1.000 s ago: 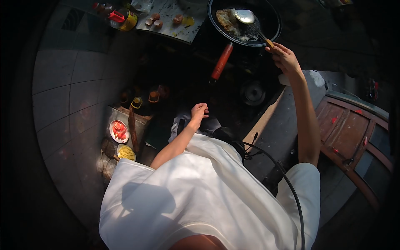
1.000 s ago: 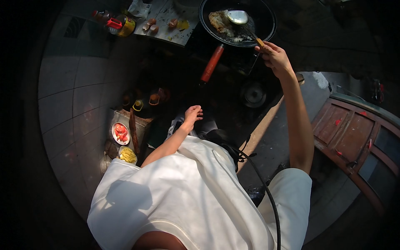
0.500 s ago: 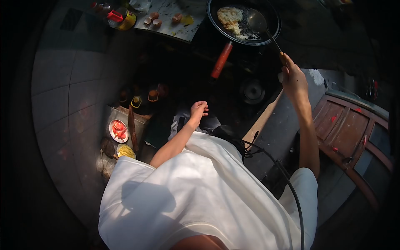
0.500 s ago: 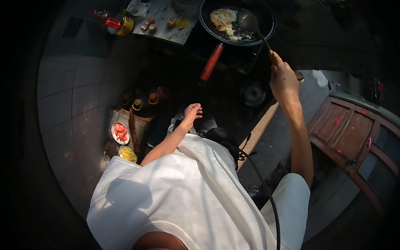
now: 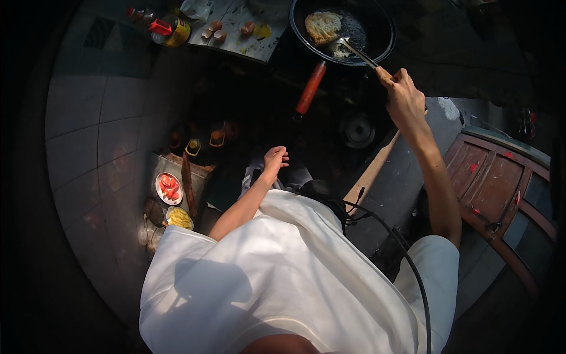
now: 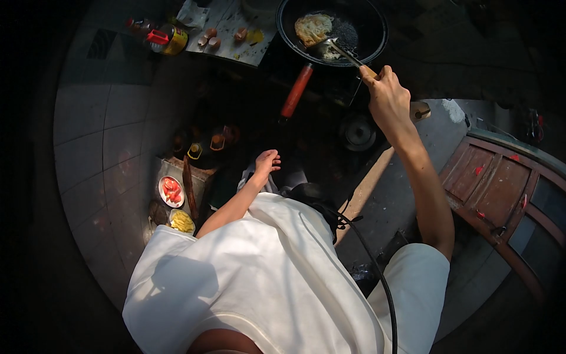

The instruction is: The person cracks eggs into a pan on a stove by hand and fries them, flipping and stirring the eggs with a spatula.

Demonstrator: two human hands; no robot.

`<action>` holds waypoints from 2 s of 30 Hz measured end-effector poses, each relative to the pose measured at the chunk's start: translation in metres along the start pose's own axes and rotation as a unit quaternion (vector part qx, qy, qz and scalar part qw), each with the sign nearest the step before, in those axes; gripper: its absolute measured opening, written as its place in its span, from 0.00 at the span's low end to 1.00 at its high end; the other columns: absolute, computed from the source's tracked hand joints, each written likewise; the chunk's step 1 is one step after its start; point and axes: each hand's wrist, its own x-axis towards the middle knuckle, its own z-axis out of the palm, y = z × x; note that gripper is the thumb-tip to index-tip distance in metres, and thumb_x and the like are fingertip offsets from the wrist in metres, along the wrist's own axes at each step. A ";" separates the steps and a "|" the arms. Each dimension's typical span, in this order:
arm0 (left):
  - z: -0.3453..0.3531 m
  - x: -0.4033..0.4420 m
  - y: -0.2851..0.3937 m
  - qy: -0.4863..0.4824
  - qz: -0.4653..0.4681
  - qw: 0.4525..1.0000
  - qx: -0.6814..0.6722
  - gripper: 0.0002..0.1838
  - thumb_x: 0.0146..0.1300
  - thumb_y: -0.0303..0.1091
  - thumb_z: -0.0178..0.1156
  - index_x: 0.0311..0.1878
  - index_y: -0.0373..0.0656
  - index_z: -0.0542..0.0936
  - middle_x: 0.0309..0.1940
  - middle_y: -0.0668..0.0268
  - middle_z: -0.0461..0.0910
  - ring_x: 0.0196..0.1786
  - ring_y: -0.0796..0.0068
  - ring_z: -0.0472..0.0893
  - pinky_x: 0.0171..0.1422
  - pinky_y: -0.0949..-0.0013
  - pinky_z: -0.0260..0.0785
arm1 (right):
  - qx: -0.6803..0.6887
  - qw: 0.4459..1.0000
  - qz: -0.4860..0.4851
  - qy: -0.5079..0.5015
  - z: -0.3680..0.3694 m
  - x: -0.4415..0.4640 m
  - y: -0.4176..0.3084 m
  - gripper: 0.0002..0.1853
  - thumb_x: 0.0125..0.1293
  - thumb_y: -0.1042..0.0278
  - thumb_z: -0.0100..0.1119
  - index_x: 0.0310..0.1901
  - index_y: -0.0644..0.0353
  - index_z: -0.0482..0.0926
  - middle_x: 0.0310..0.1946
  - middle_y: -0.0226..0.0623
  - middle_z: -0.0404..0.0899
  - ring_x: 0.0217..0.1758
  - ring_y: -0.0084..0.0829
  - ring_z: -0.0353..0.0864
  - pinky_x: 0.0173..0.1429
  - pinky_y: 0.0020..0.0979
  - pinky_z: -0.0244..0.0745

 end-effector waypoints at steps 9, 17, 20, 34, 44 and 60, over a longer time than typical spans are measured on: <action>-0.002 0.003 0.008 0.001 -0.009 1.000 -0.003 0.13 0.63 0.41 0.61 0.46 0.46 0.77 0.34 0.68 0.79 0.33 0.78 0.78 0.33 0.72 0.74 | -0.054 0.996 0.069 -0.022 -0.036 -0.005 0.020 0.29 0.51 0.83 0.57 0.55 0.43 0.77 0.34 0.35 0.71 0.37 0.32 0.78 0.29 0.32 0.76; 0.001 -0.007 0.033 -0.017 0.004 1.000 -0.016 0.17 0.64 0.43 0.60 0.50 0.42 0.75 0.36 0.67 0.78 0.35 0.77 0.78 0.36 0.69 0.74 | 0.014 0.992 0.104 -0.069 -0.039 -0.021 0.004 0.30 0.50 0.84 0.58 0.55 0.43 0.77 0.33 0.36 0.71 0.36 0.35 0.78 0.32 0.34 0.77; 0.002 -0.010 0.045 -0.028 0.014 0.999 -0.014 0.18 0.65 0.44 0.60 0.50 0.42 0.74 0.37 0.67 0.77 0.36 0.76 0.78 0.37 0.69 0.74 | 0.014 0.993 0.109 -0.040 -0.019 -0.019 -0.001 0.29 0.49 0.84 0.57 0.53 0.44 0.79 0.32 0.36 0.71 0.34 0.35 0.78 0.32 0.34 0.76; -0.034 -0.031 0.068 0.024 0.018 0.999 0.014 0.15 0.67 0.41 0.54 0.52 0.43 0.73 0.37 0.65 0.77 0.39 0.73 0.78 0.38 0.67 0.74 | 0.106 0.947 0.291 -0.091 0.001 -0.004 0.000 0.26 0.63 0.72 0.53 0.63 0.35 0.69 0.43 0.39 0.69 0.41 0.37 0.78 0.43 0.36 0.77; -0.186 -0.077 0.024 0.275 -0.027 0.957 -0.085 0.11 0.69 0.34 0.48 0.49 0.42 0.73 0.32 0.69 0.76 0.32 0.77 0.77 0.33 0.68 0.75 | 0.076 0.982 0.162 -0.054 0.028 0.027 -0.017 0.26 0.60 0.78 0.53 0.60 0.42 0.72 0.42 0.40 0.70 0.46 0.38 0.76 0.43 0.38 0.77; -0.223 -0.067 0.002 0.207 -0.017 0.975 -0.072 0.09 0.69 0.34 0.48 0.47 0.44 0.73 0.31 0.70 0.75 0.30 0.78 0.76 0.31 0.69 0.74 | 0.042 0.965 0.248 -0.066 -0.040 -0.048 -0.058 0.23 0.61 0.73 0.53 0.56 0.39 0.77 0.42 0.39 0.73 0.41 0.40 0.79 0.41 0.39 0.76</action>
